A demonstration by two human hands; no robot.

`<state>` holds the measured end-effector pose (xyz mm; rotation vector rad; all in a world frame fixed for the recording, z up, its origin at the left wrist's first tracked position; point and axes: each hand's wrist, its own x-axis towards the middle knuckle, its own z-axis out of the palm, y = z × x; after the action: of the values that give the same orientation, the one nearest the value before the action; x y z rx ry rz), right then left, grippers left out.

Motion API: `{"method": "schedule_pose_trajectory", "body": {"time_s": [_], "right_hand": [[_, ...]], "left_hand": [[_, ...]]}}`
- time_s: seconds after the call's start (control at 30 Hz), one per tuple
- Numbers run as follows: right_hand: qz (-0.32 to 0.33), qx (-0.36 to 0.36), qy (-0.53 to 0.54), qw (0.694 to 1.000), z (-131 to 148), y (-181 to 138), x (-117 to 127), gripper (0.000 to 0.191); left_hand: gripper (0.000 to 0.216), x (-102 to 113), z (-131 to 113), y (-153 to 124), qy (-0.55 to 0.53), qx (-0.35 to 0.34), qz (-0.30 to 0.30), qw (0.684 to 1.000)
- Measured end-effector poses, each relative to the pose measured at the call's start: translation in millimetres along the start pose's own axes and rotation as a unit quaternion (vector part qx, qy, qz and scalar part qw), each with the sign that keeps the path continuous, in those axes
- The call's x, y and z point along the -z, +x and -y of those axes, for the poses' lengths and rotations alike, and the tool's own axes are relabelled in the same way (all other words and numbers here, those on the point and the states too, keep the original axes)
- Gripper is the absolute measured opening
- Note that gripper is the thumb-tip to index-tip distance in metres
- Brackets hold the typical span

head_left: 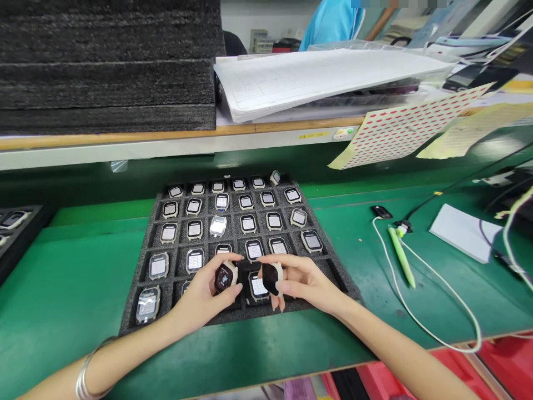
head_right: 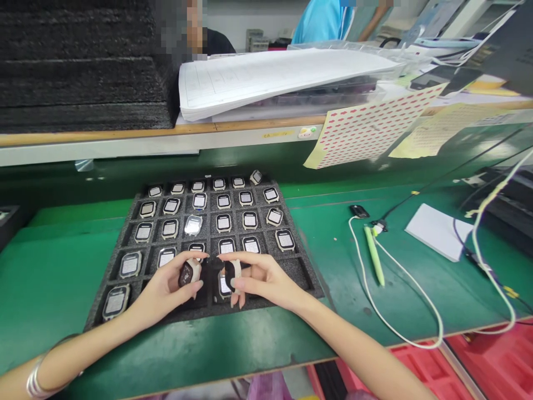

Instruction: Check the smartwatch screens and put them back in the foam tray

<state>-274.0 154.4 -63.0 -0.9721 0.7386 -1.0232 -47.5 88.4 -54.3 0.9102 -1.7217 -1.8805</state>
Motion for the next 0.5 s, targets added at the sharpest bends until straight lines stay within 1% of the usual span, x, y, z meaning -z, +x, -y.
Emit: {"method": "schedule_pose_trajectory", "body": {"time_s": [0.1, 0.27, 0.37, 0.5], "right_hand": [[-0.009, 0.004, 0.003, 1.0, 0.7, 1.0, 0.9, 0.043], [-0.008, -0.02, -0.016, 1.0, 4.0, -0.3, 1.7, 0.041], [-0.014, -0.029, -0.01, 0.999, 4.8, -2.0, 0.8, 0.045], [-0.024, -0.024, -0.008, 0.999, 3.9, -2.0, 1.3, 0.047]], "left_hand": [[0.035, 0.1, 1.0, -1.2, 0.004, 0.0, 0.0, 1.0], [0.033, 1.2, 2.4, -2.6, 0.044, 0.019, 0.003, 0.999], [0.035, 1.1, 1.2, -1.8, 0.032, 0.012, 0.001, 0.999], [0.038, -0.3, -0.2, -0.6, 0.022, -0.003, -0.005, 1.0]]}}
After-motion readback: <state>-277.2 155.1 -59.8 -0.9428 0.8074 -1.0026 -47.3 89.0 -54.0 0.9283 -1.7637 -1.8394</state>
